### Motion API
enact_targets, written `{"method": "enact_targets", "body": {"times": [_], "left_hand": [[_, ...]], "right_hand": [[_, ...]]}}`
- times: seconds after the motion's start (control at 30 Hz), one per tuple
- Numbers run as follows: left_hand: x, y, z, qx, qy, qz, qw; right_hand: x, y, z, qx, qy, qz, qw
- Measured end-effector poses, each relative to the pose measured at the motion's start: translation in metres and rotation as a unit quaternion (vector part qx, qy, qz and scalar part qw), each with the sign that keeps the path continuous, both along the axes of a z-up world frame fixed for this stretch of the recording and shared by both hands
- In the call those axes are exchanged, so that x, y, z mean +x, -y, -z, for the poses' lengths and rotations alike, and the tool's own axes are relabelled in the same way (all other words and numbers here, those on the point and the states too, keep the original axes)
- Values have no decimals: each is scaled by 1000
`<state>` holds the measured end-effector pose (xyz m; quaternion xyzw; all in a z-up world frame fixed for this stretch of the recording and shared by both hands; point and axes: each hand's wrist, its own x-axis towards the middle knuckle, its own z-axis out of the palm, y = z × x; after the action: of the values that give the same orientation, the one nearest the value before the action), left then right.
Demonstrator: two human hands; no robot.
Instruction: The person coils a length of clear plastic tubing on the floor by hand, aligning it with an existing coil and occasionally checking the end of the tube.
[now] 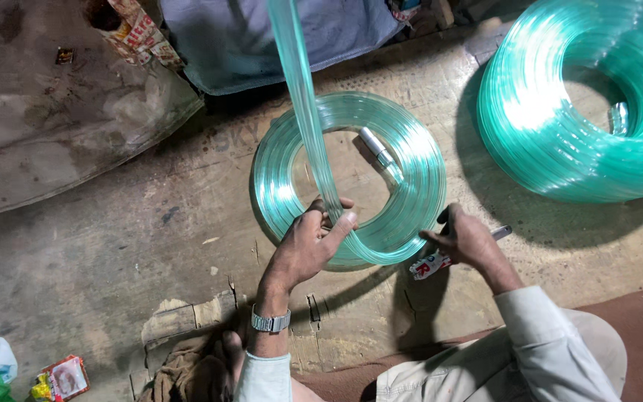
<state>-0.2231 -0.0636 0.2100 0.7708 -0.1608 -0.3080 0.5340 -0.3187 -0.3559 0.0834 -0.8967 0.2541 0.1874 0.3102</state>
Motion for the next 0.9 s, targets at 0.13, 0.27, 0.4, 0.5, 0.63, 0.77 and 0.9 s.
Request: {"method": "enact_targets", "body": {"times": [0.13,0.27,0.4,0.5,0.63,0.77,0.9], "left_hand": [[3,-8,-15,47,22,19,998],[3,-19,-22,79,-2,25,997],[8,-29,-13,100,-2,36,994],[12,-36,0,123,2,45,991],[21,-42,26,120,15,34,992],[25,-49,42,140,1,38,989],[20,-49,27,144,-1,45,989]], "right_hand": [[-12,-11,19,-23,-9,8,1000],[-21,-11,32,-24,13,17,999],[-31,-24,16,-5,15,17,1000],[-36,-12,35,-20,10,-3,1000],[-34,20,64,-85,19,-49,995],[-47,67,108,-208,24,-95,973],[-41,52,95,-207,72,-73,973]]}}
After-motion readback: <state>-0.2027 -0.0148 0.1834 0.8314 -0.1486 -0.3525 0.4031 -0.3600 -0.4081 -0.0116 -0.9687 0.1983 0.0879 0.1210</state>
